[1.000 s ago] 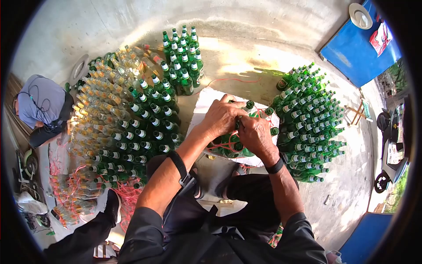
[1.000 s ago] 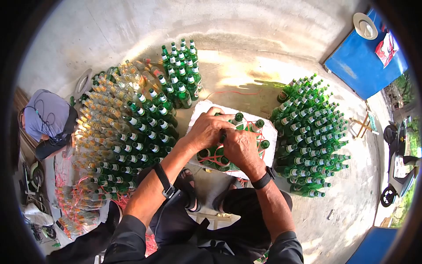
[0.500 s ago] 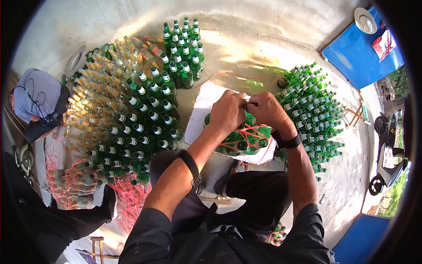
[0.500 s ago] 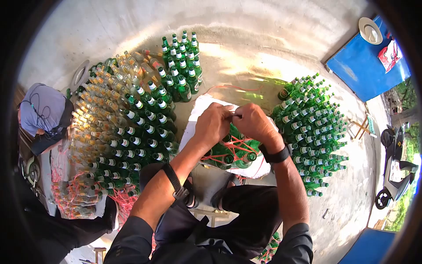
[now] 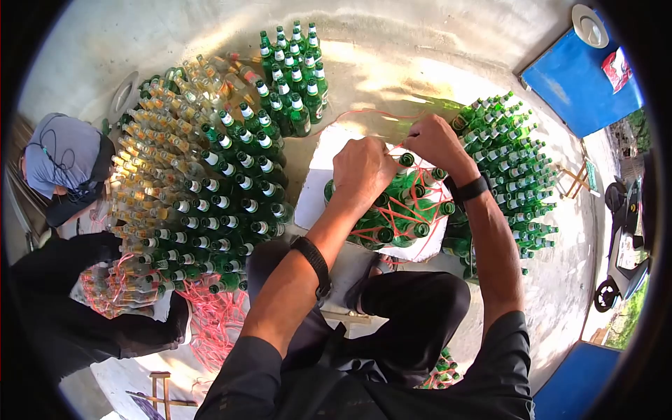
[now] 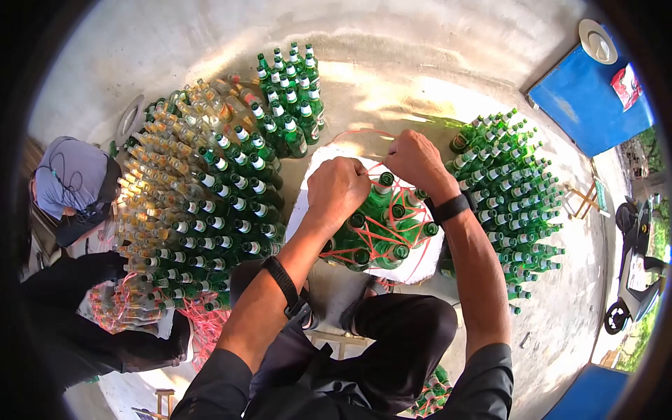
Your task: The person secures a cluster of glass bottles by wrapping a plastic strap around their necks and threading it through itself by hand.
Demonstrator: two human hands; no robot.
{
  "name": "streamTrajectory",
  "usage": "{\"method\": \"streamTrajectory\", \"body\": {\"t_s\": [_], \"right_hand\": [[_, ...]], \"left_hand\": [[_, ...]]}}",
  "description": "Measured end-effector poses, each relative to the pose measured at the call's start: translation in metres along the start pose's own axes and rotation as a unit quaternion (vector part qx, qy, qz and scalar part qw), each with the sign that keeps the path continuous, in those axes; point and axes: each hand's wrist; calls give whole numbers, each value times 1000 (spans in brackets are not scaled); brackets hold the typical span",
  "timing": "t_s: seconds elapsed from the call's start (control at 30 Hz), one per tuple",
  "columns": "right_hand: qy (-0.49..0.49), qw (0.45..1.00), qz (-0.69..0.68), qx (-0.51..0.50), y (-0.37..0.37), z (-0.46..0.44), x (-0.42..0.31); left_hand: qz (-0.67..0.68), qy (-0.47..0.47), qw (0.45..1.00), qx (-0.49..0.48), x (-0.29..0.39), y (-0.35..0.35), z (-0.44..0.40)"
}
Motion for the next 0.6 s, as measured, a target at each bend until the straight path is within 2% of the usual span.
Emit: {"method": "streamTrajectory", "body": {"t_s": [0.07,0.17,0.27,0.37,0.47,0.6], "right_hand": [[-8,1000,3,-13,-3,-11,7],[-32,997,29,-70,-1,-15,7],[-28,996,59,-53,-9,-23,13],[-21,996,71,-46,-22,-28,17],[-67,984,84,-142,-10,-30,2],[-55,988,53,-136,-6,-27,-1]], "left_hand": [[-26,-16,1000,3,1,-4,-4],[-31,23,999,-34,8,-2,-8],[-45,22,998,-29,9,-4,-8],[-55,-30,997,-34,9,-6,-4],[-78,-73,994,-15,3,-13,-3],[-82,-53,995,17,3,-19,-6]]}}
Point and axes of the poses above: each hand's wrist, its own z-axis away from the middle knuckle, its own y-axis out of the back of the hand, x = y × z, and after that the axes turned 6 degrees about -x, right-handed
